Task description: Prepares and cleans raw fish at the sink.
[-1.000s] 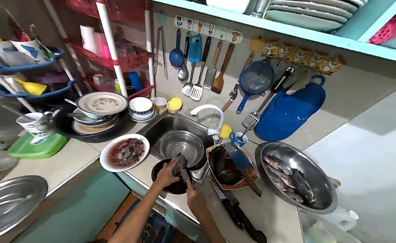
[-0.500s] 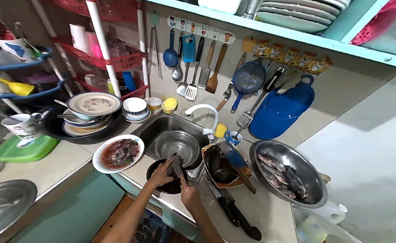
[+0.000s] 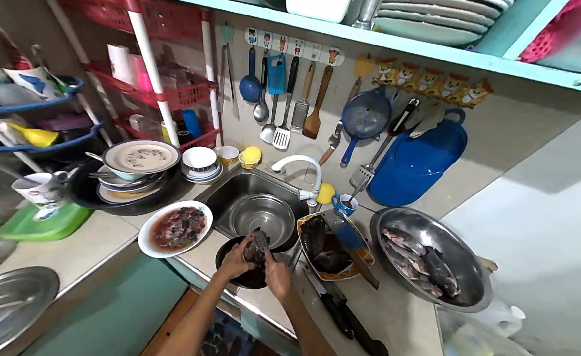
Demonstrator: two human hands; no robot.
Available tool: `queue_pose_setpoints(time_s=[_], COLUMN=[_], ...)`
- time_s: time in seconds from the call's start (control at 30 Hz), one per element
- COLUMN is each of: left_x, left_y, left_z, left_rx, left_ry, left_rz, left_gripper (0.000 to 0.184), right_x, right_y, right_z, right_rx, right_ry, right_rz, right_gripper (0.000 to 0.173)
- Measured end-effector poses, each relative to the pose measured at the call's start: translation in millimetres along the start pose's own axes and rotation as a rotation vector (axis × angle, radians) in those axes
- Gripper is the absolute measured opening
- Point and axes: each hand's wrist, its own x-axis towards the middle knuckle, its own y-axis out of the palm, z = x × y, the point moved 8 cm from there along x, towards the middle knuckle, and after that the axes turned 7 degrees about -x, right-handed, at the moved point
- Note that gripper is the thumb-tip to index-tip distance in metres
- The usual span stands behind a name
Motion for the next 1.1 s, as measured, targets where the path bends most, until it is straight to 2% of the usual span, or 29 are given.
queue_pose_setpoints(time_s=[0.1, 0.2, 0.3, 0.43, 0.53, 0.67, 0.8, 0.93, 1.1], left_x=[-1, -1, -1, -4, -7, -6, -7, -6, -6], left_y=[-2, 0, 0, 0, -2, 0, 1, 0, 1], left_z=[-1, -2, -1, -4, -5, -6, -5, -5, -5], left_rx=[-0.002, 0.016, 0.032, 0.038, 0.040, 0.056, 0.086, 0.071, 0.075], left_ry=[-0.022, -0.025, -0.024, -0.035, -0.049, -0.033, -0.028, -0.002, 0.006], left_rz=[0.001, 0.009, 0.002, 0.000, 0.005, 0.017, 0.050, 0.077, 0.057], left_gripper=[0.099, 0.098, 0.100, 0.104, 0.104, 0.102, 0.103, 0.100, 0.099], right_x=[-18, -39, -34, -12, -12, -40, -36, -18, -38], right_y=[15, 25, 13, -12, 7, 28, 17, -4, 29], right_z=[13, 1, -12, 1, 10, -3, -7, -7, -8], right_rx=[-0.010, -0.050, -0.053, -0.010, -0.039, -0.067, -0.058, 0.050, 0.007], right_ry=[-0.002, -0.008, -0.026, -0.069, -0.098, -0.051, -0.051, -0.041, -0.020], right_rz=[-0.013, -0.008, 0.006, -0.030, -0.034, -0.043, 0.019, -0.053, 0.001], right_gripper=[0.060, 0.059, 0.054, 0.054, 0.056, 0.060, 0.055, 0.053, 0.057])
